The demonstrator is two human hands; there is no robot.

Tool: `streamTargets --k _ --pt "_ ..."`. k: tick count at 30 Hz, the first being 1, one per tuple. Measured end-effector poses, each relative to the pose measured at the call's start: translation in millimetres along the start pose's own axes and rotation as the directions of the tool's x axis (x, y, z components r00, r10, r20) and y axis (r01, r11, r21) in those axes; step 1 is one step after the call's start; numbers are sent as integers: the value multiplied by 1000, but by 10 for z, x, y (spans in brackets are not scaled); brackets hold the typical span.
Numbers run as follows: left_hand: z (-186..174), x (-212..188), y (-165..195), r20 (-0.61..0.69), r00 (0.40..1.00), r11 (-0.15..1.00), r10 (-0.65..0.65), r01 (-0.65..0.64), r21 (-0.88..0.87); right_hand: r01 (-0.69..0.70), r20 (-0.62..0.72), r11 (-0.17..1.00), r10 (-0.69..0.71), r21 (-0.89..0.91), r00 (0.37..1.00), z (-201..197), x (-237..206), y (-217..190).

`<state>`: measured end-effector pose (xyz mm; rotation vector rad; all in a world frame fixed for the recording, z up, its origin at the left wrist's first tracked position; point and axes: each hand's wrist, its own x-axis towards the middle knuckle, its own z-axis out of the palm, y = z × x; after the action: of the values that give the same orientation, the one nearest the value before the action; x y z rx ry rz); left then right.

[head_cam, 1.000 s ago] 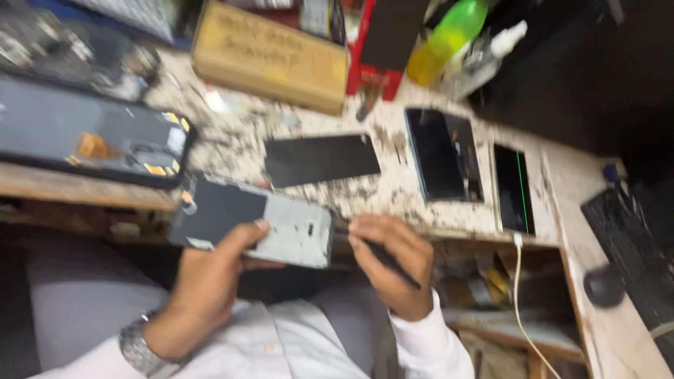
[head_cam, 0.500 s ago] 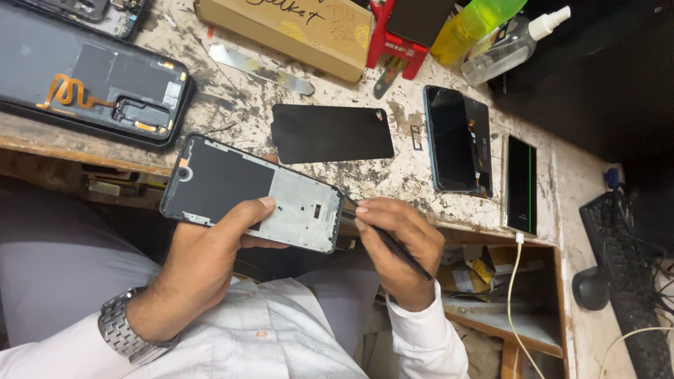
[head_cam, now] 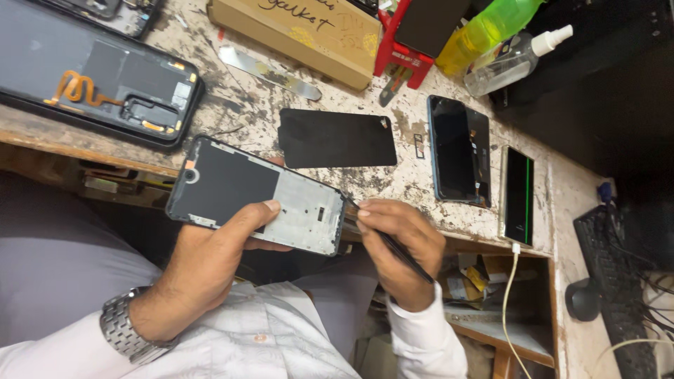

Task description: The person uses a metal spudger to pry and remove a black adhesive strip from the back of a disassembled smartphone. They repeatedly scrape and lift the strip while holding the phone in their left hand.

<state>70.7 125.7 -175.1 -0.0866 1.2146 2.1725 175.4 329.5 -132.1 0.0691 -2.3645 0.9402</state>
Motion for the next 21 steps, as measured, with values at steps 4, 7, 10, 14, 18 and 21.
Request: streamTargets --k 4,7,10,14,18,21 --pt "17 6 24 -12 1000 1000 4 -5 -6 42 4 999 -42 -27 999 -27 31 8" --pt "37 15 77 1 1000 1000 -8 8 3 25 9 1000 -25 6 1000 -21 49 63" --pt "47 12 112 13 1000 1000 -7 7 14 26 18 995 -28 94 999 56 55 120" --pt "50 25 105 30 1000 1000 2 -2 1 34 5 998 -34 53 999 20 55 152" --pt "41 43 75 7 1000 1000 21 -21 -12 1 3 998 -1 67 1000 16 62 170" --pt "48 24 40 32 999 999 26 -25 -39 1 15 998 -2 68 1000 74 64 131"
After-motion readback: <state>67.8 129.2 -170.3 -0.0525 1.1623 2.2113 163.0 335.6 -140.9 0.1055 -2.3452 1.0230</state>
